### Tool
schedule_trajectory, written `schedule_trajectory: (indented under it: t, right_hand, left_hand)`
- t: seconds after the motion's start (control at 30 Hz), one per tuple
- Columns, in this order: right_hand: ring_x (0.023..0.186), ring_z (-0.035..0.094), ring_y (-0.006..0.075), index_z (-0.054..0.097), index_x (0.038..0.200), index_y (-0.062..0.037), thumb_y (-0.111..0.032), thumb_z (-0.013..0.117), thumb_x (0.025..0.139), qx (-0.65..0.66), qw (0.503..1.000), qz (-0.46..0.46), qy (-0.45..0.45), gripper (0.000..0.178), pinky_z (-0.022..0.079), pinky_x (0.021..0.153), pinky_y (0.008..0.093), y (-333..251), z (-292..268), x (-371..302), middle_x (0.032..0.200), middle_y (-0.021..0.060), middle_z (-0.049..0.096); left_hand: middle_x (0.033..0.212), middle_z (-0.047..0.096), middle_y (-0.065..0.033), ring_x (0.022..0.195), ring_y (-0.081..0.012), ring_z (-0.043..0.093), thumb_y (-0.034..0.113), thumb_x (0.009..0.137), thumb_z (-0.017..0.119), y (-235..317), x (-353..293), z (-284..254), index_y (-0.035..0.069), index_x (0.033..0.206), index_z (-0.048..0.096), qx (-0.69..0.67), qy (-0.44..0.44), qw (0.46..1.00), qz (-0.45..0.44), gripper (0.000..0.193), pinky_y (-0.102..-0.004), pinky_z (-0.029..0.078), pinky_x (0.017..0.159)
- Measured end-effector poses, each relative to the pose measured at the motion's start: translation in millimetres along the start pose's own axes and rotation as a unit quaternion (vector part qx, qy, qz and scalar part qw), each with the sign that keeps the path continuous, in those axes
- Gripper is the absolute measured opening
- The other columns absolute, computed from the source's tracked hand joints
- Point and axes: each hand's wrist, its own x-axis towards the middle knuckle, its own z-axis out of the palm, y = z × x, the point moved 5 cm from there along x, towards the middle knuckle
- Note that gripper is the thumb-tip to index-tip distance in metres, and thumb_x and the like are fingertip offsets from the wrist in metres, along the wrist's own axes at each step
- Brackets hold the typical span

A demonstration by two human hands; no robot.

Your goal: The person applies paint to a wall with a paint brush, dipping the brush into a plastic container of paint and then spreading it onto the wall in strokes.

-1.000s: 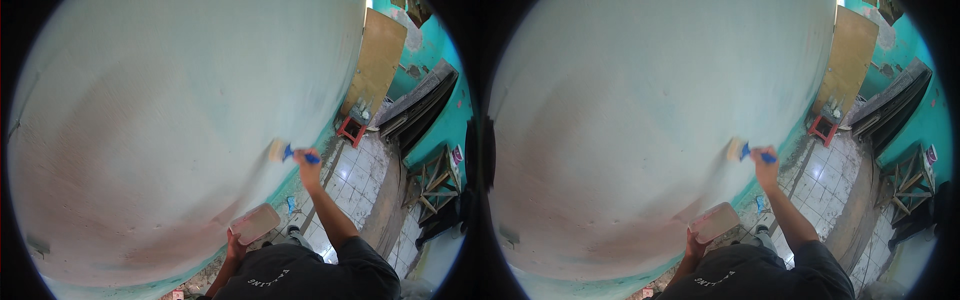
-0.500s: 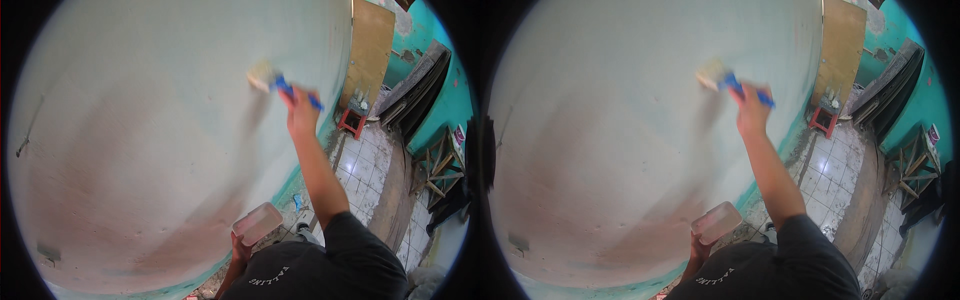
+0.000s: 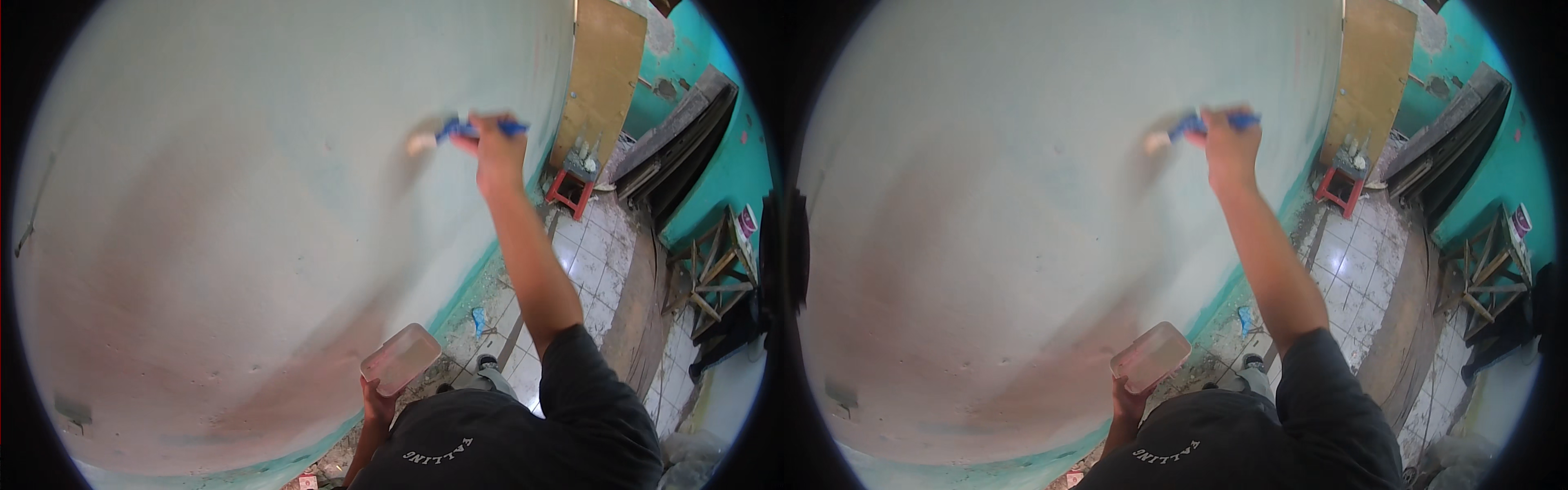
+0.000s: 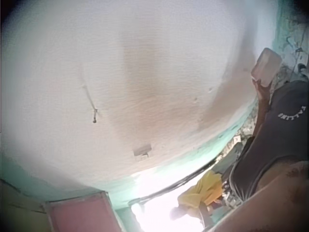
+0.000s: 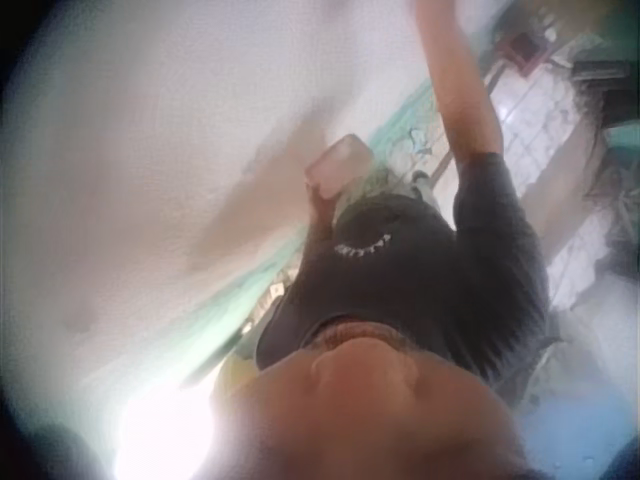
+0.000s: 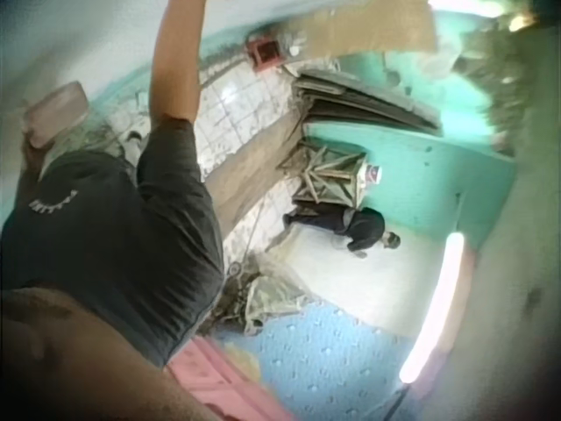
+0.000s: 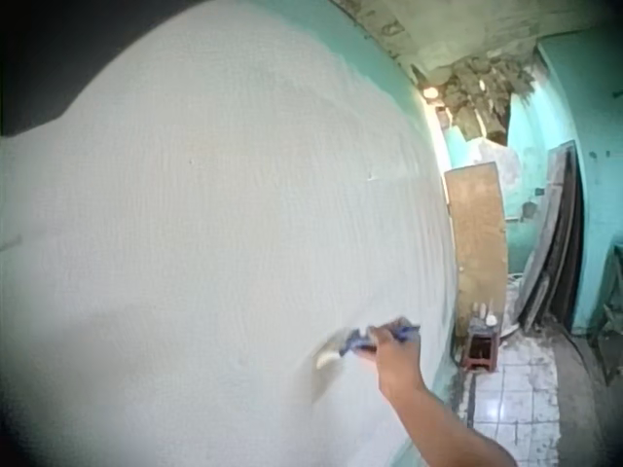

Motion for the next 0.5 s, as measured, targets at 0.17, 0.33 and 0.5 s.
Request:
schedule_trajectory:
  t: [0.17, 0.33, 0.5]
  right_hand:
    - [0.089, 0.071, 0.0322, 0.048, 0.099, 0.0017, 0.003, 0.067, 0.091, 0.203, 0.975, -0.064, -0.068, 0.021, 0.065, 0.088, 0.0461, -48.3, 30.0, 22.1, 0.100, 0.0158, 0.060]
    - [0.093, 0.071, 0.0313, 0.047, 0.104, 0.0001, 0.002, 0.066, 0.094, 0.178, 0.982, 0.050, 0.038, 0.021, 0.064, 0.091, 0.0483, 80.2, -60.8, -30.0, 0.102, 0.0169, 0.063]
    - [0.085, 0.072, 0.0264, 0.048, 0.104, -0.0013, 0.000, 0.065, 0.093, 0.058, 0.964, 0.167, 0.200, 0.021, 0.067, 0.077, 0.0438, 207.1, -193.4, -104.1, 0.096, 0.0138, 0.064]
  left_hand:
    - [0.148, 0.045, -0.0142, 0.136, -0.0391, 0.049, 0.028, 0.088, 0.059, -11.9, -0.6, -4.2, 0.019, 0.148, 0.035, -0.005, 0.011, 1.000, -0.022, 0.065, -0.0630, 0.050, 0.101]
    - [0.150, 0.043, -0.0137, 0.137, -0.0393, 0.047, 0.026, 0.088, 0.059, -16.8, -2.0, -12.0, 0.021, 0.148, 0.034, -0.017, 0.027, 0.999, -0.028, 0.066, -0.0646, 0.047, 0.103]
    - [0.150, 0.042, -0.0136, 0.138, -0.0399, 0.046, 0.025, 0.088, 0.058, -22.7, -5.5, -19.9, 0.021, 0.148, 0.033, -0.021, 0.032, 0.999, -0.034, 0.066, -0.0648, 0.047, 0.103]
